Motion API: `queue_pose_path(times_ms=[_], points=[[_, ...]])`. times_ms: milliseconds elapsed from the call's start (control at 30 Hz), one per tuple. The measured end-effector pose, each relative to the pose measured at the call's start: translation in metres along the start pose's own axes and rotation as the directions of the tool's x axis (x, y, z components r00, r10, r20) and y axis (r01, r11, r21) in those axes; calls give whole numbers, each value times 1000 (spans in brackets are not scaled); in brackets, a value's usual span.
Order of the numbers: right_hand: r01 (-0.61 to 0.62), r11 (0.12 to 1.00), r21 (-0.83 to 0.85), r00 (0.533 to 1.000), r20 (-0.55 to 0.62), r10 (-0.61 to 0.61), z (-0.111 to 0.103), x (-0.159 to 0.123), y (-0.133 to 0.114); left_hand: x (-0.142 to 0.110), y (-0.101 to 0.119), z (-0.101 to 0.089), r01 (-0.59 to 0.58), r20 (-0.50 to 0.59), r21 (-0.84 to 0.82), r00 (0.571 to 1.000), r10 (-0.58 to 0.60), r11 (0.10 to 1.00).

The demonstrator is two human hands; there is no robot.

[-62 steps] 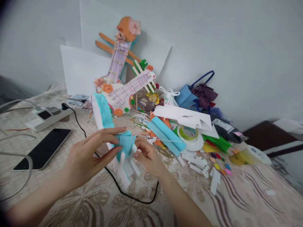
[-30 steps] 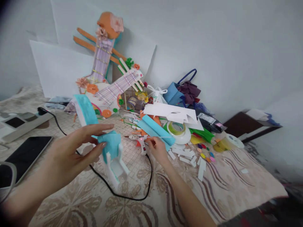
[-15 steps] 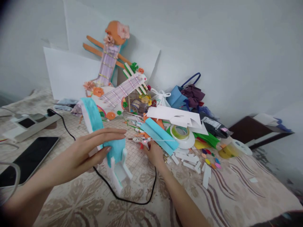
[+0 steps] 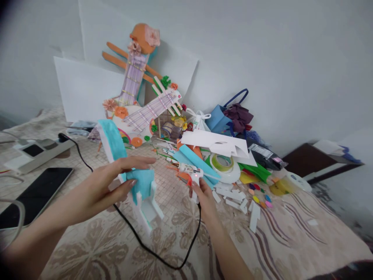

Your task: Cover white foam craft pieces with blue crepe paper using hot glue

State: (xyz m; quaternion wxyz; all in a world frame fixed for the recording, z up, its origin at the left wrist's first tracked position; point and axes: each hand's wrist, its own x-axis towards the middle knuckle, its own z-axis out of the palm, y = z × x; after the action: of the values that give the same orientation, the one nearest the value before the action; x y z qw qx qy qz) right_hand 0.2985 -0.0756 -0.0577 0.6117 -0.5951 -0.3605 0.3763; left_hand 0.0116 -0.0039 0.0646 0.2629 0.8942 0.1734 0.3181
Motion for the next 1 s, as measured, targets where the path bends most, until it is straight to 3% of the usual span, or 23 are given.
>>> queue_pose_path(times_ms=[133,233,333,467,600,733,833,900,1000], points=[[-109,981,159,991,101,94,-2,-20,-13,5,-2,-4,-75,64,-31,995,77,997],[-210,930,301,960,242,138,-5,-34,-20,11,-8,-6,-38,65,-102,997,45,994],[-256,874,413,928,359,102,-6,-49,-24,14,-13,-6,-12,73,-183,997,26,983],[-302,802,516,908,413,76,1,-70,-28,15,-16,-2,24,46,-223,999,-14,975],[-277,796,538,929,363,78,10,-81,-30,16,-11,7,41,-39,-156,998,-48,987],[-125,866,484,985,164,51,9,-87,-30,18,-4,16,58,-76,-54,995,-62,997],[-7,904,427,1000,28,-6,6,-96,-25,22,-5,20,43,-56,-18,997,-44,999],[38,908,417,999,18,-50,4,-104,-19,26,-7,21,36,-53,-8,998,-37,999],[37,907,419,988,121,-97,4,-114,-9,32,-10,21,40,-56,-33,998,-42,999]])
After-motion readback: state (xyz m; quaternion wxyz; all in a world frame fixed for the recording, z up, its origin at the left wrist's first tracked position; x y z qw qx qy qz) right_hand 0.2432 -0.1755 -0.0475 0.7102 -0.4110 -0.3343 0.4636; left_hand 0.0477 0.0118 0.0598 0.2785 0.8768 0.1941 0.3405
